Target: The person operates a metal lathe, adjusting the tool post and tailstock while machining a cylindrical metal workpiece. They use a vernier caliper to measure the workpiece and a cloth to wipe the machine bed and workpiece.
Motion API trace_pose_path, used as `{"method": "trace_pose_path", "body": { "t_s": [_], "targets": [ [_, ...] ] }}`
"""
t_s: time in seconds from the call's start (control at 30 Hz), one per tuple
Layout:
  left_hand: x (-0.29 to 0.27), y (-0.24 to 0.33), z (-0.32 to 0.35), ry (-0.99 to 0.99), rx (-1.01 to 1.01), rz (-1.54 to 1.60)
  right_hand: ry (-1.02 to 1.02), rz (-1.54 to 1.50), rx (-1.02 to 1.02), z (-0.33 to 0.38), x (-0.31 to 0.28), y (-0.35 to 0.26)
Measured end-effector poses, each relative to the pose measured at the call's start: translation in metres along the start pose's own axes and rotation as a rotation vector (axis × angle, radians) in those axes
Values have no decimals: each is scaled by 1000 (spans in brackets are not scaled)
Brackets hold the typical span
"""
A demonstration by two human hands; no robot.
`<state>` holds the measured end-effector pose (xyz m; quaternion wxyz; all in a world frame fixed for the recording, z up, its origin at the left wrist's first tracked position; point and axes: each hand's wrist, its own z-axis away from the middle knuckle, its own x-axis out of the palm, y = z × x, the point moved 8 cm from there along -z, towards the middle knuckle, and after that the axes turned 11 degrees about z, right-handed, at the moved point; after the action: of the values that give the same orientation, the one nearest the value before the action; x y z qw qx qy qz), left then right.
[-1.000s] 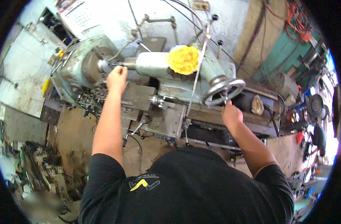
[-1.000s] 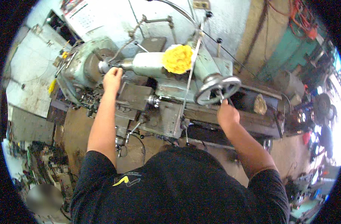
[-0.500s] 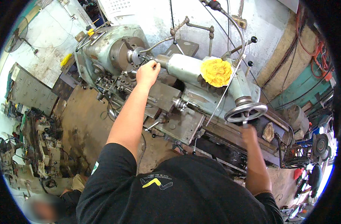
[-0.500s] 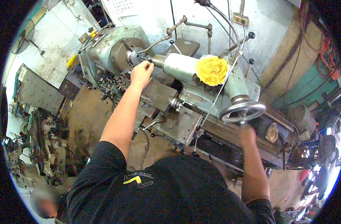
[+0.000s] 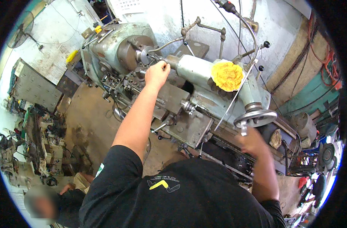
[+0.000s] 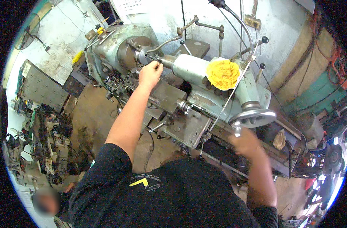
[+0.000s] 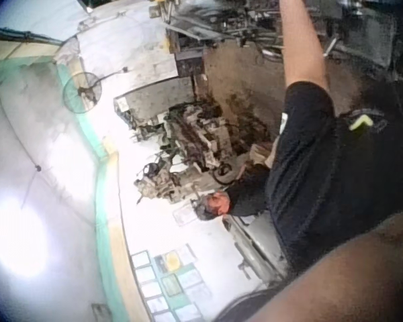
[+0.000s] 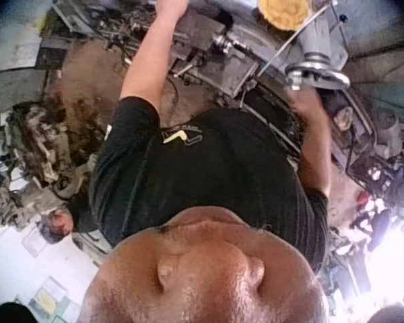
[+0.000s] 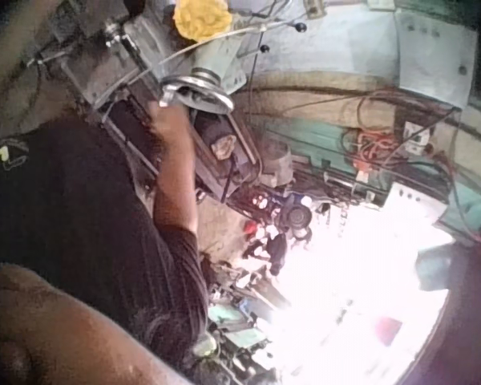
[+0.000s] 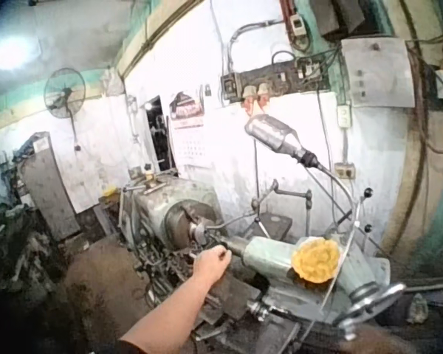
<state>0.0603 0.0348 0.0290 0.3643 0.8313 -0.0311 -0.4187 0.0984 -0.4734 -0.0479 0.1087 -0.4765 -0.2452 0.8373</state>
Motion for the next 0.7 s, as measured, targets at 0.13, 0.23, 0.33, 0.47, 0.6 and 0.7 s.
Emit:
{"method": "trace_pose_path", "body": {
  "t_s": [0.13, 0.23, 0.33, 0.47, 0.6, 0.7],
  "targets": [
    [0, -2, 0, 18, 3, -15, 339, -186, 120, -11, -40, 49],
    [2, -4, -1, 2, -6, -3, 308, 451, -73, -21, -33, 35],
    [0, -1, -1, 23, 27, -24, 248, 443, -286, -18, -36, 20],
    [0, -1, -2, 19, 18, -20, 71, -32, 91, -16, -44, 48],
    [-2, 1, -1, 4, -7, 3, 176, 14, 11, 6, -46, 2],
    [-3, 5, -2, 4, 3, -8, 138, -257, 79, -1, -47, 15]
  ]
}}
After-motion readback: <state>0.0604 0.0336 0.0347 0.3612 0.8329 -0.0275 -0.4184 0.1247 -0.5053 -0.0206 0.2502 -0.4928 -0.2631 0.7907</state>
